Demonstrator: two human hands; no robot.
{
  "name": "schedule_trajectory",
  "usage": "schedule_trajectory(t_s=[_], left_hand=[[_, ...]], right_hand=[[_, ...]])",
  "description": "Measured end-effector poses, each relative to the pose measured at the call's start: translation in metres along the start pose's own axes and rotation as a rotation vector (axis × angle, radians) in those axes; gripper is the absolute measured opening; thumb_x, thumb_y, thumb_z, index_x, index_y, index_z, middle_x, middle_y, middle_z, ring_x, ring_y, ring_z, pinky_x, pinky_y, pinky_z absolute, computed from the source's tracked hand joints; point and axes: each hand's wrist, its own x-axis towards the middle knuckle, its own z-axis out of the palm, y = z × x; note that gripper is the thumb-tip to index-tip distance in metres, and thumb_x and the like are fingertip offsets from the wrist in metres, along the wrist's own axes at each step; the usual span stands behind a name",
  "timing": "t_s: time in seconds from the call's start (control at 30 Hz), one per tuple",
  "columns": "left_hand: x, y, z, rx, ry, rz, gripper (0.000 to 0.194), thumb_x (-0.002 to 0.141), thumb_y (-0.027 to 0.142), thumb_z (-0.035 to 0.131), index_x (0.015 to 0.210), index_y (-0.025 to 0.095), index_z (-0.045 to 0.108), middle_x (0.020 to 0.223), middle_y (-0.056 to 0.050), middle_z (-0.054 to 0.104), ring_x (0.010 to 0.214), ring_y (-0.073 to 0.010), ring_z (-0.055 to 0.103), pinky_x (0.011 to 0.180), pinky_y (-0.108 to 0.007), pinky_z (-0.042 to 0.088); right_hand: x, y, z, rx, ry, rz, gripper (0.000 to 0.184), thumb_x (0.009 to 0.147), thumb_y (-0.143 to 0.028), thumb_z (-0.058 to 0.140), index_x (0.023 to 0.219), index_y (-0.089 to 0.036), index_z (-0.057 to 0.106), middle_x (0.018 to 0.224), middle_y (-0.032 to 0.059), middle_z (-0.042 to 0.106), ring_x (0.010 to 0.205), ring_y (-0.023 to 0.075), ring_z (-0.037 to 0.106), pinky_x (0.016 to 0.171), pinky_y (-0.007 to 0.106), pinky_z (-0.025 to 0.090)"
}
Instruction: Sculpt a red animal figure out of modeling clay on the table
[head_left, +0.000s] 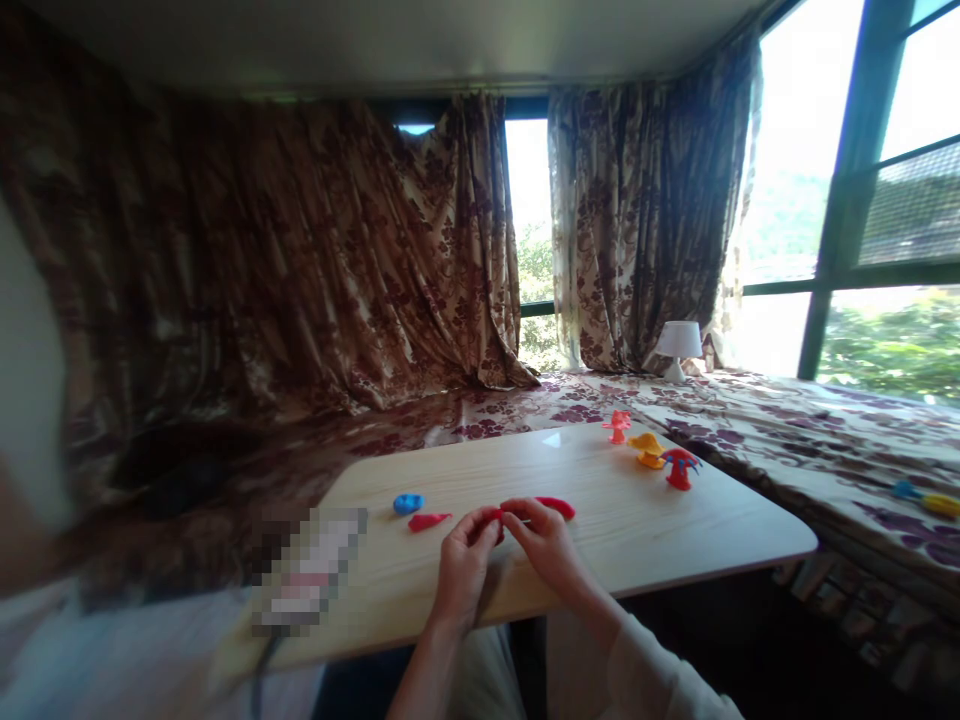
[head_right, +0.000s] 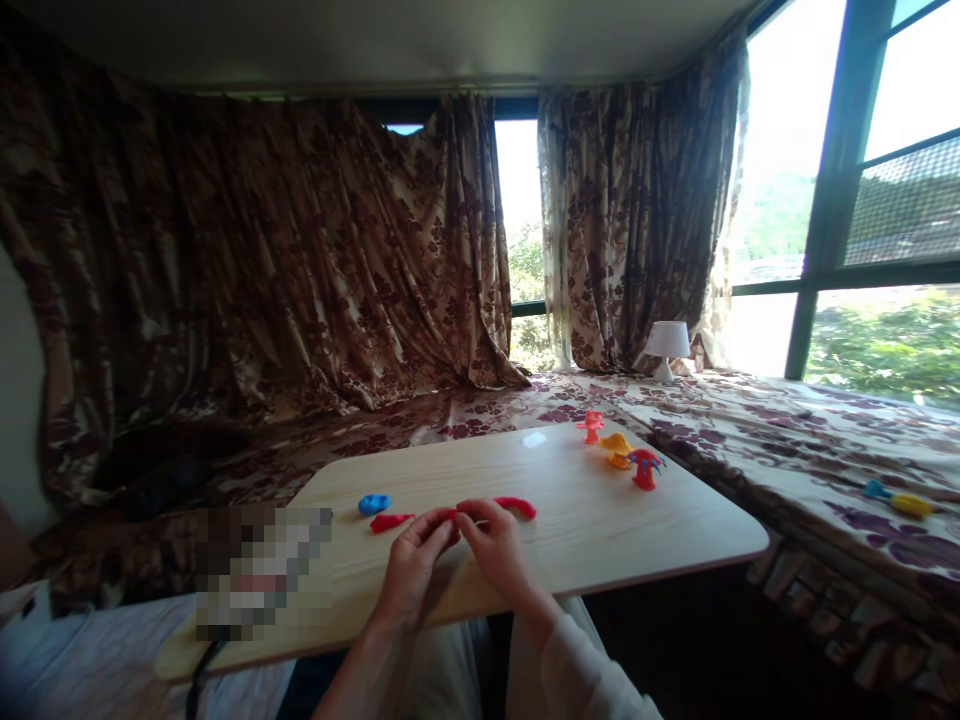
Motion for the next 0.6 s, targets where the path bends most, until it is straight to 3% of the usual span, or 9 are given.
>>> schedule_trajectory(t_s=[0.6], left_hand=[[0.0029, -0.0054, -0.003, -0.026, 0.031, -0.028, 0.034, 0.062, 0.026, 0.074, 0.094, 0.015, 0.069, 0.089, -0.007, 0.072, 0.085, -0.0205, 0.065, 0.085, -0.034, 0.048]], right_hand=[[-0.0013, -0.0041, -0.0016, -0.129, 0.027, -0.124, 0.013, 0.078, -0.028, 0.06, 0.079, -0.018, 0.069, 0.076, 0.0029, 0.063, 0.072, 0.0167, 0.061, 0.061, 0.027, 0.051]])
